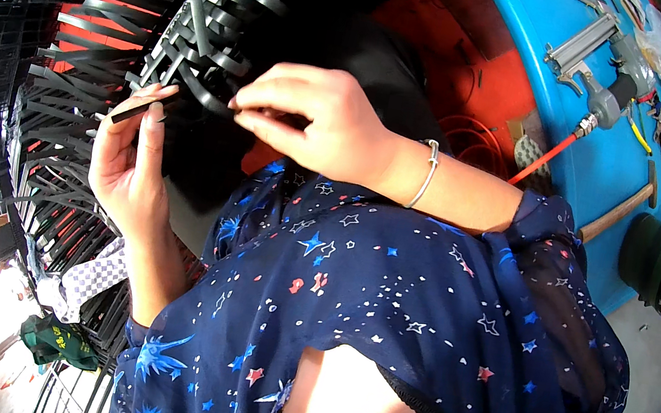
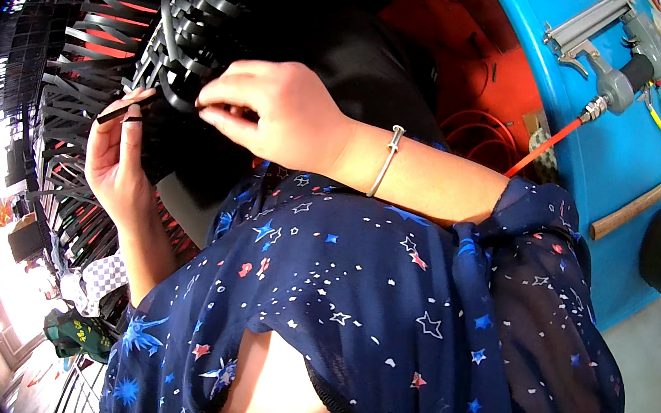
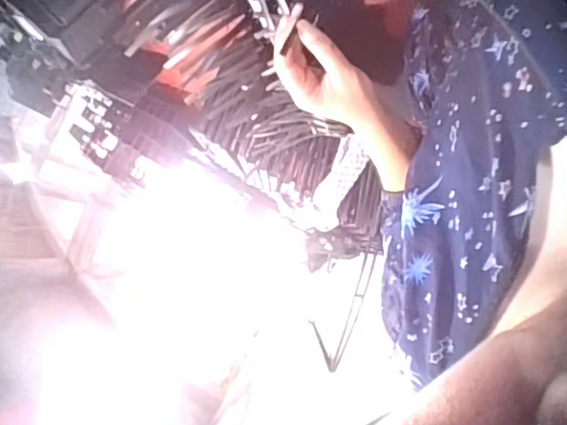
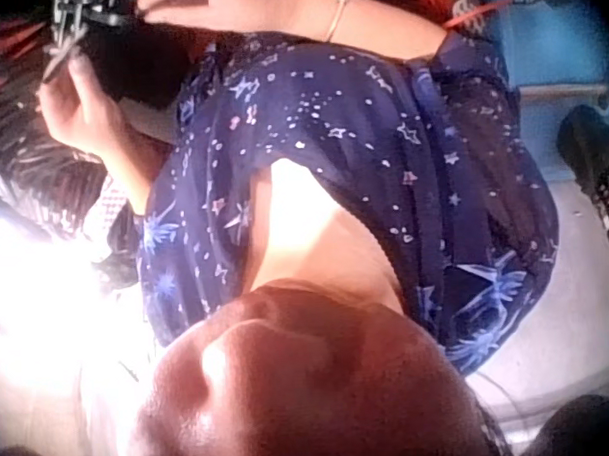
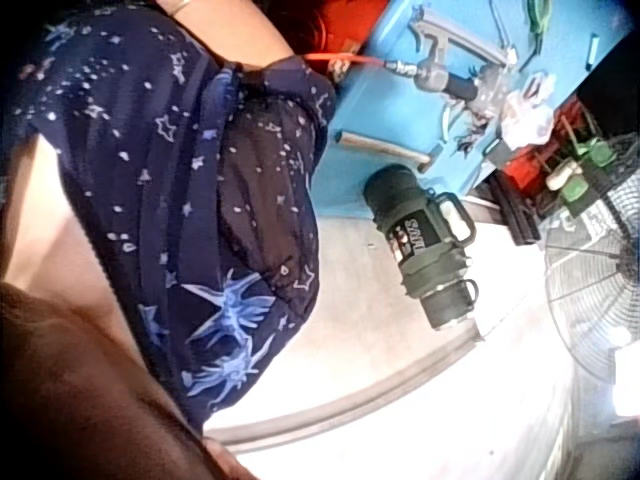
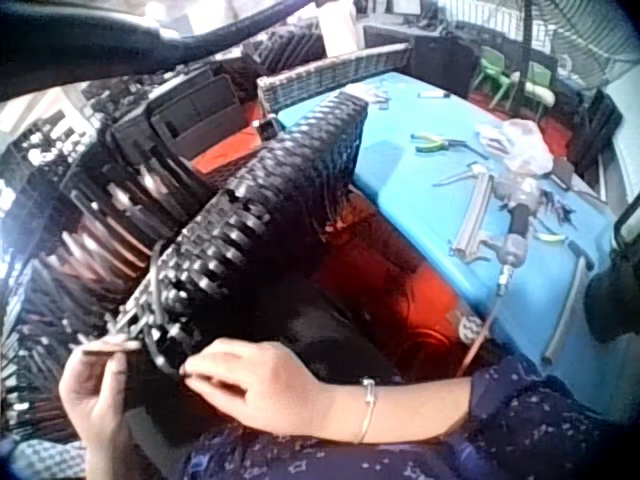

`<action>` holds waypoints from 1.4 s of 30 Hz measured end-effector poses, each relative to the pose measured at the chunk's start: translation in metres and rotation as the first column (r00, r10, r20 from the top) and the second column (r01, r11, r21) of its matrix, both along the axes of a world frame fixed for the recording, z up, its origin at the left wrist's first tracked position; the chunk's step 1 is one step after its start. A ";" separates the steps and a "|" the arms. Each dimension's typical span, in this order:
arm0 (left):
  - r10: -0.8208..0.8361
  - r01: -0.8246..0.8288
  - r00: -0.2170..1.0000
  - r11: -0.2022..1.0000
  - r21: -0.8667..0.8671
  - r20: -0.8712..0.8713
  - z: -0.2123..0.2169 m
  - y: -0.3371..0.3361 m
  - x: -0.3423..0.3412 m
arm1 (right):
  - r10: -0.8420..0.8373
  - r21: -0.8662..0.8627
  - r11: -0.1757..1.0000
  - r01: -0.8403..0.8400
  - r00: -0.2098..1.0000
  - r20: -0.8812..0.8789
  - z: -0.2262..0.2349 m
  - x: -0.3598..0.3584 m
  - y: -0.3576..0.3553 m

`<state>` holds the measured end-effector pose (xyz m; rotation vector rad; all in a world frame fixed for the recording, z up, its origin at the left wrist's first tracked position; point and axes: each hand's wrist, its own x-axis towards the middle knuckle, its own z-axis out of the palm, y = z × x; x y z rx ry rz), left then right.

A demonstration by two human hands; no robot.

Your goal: The person weaves black plastic strips into a chair frame using a pneumatic nail gun to secure the weave. They repeatedly thread the strips through the frame and use the nail gun to fasten them in place.

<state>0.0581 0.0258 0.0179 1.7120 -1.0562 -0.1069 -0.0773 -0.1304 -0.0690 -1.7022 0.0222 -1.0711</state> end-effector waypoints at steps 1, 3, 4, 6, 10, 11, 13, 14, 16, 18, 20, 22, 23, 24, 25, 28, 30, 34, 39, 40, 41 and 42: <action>-0.040 0.040 0.999 0.999 0.009 0.002 0.000 0.000 0.001 | 0.022 0.107 0.994 -0.019 0.999 -0.025 0.004 0.000 -0.002; -0.118 0.118 0.993 0.993 0.029 0.006 0.001 0.000 0.004 | 0.107 0.362 0.927 -0.096 0.994 -0.011 0.008 0.002 -0.003; -0.204 0.197 0.975 0.977 0.082 0.085 0.003 0.000 0.006 | 0.157 0.494 0.858 -0.141 0.988 0.010 0.009 0.005 -0.003; -0.256 0.227 0.946 0.961 0.157 0.201 0.006 -0.002 0.005 | 0.156 0.479 0.868 -0.132 0.988 -0.010 0.013 0.006 -0.004; -0.277 0.220 0.918 0.951 0.218 0.282 0.013 -0.006 0.008 | 0.161 0.429 0.896 -0.113 0.984 -0.078 0.016 0.002 -0.006; -0.283 0.233 0.920 0.951 0.203 0.271 0.012 -0.006 0.009 | 0.171 0.420 0.901 -0.112 0.980 -0.106 0.017 0.000 -0.006; -0.286 0.241 0.923 0.951 0.193 0.256 0.011 -0.004 0.008 | 0.185 0.317 0.942 -0.111 0.959 -0.213 0.021 -0.005 -0.009; -0.288 0.246 0.925 0.951 0.188 0.249 0.011 -0.003 0.007 | 0.186 0.264 0.958 -0.114 0.946 -0.266 0.022 -0.006 -0.009; -0.299 0.252 0.914 0.948 0.193 0.274 0.008 -0.004 0.008 | 0.182 0.271 0.957 -0.107 0.946 -0.268 0.022 -0.005 -0.007; -0.291 0.235 0.910 0.949 0.211 0.296 0.006 -0.003 0.007 | 0.193 0.308 0.946 -0.105 0.943 -0.271 0.023 -0.004 -0.006; -0.287 0.242 0.903 0.955 0.174 0.318 0.000 -0.002 0.009 | 0.172 0.319 0.944 -0.087 0.953 -0.250 0.023 0.000 -0.004; -0.284 0.242 0.900 0.957 0.163 0.331 0.000 -0.002 0.007 | 0.148 0.298 0.952 -0.068 0.956 -0.254 0.026 0.001 -0.004; -0.283 0.251 0.904 0.958 0.139 0.319 0.000 -0.003 0.005 | 0.132 0.272 0.961 -0.056 0.954 -0.269 0.029 0.000 -0.005; -0.281 0.246 0.904 0.959 0.144 0.324 -0.001 -0.003 0.005 | 0.112 0.242 0.970 -0.042 0.952 -0.285 0.031 0.000 -0.007; -0.277 0.240 0.903 0.959 0.150 0.329 -0.002 -0.003 0.005 | 0.102 0.248 0.969 -0.026 0.950 -0.297 0.031 0.000 -0.008; -0.280 0.239 0.895 0.958 0.159 0.346 0.000 -0.008 0.003 | 0.029 0.194 0.980 0.047 0.929 -0.370 0.033 0.004 -0.010; -0.296 0.246 0.880 0.953 0.178 0.372 0.003 -0.010 0.002 | -0.079 0.092 0.989 0.120 0.930 -0.359 0.031 0.006 -0.007; -0.272 0.221 0.874 0.961 0.169 0.403 0.003 -0.010 0.000 | -0.257 -0.064 0.966 0.249 0.930 -0.264 0.019 0.003 -0.006; -0.263 0.218 0.885 0.963 0.156 0.385 0.003 -0.010 0.000 | -0.347 -0.123 0.936 0.329 0.922 -0.172 0.006 0.008 -0.009; -0.253 0.212 0.891 0.966 0.146 0.377 0.002 -0.009 0.000 | -0.342 -0.074 0.940 0.334 0.918 -0.201 0.006 0.009 -0.009; -0.243 0.206 0.898 0.969 0.137 0.368 0.000 -0.008 0.001 | -0.336 -0.026 0.941 0.339 0.914 -0.229 0.006 0.010 -0.009; -0.210 0.181 0.926 0.976 0.119 0.314 -0.001 -0.007 0.002 | -0.325 0.022 0.940 0.342 0.911 -0.254 0.006 0.011 -0.010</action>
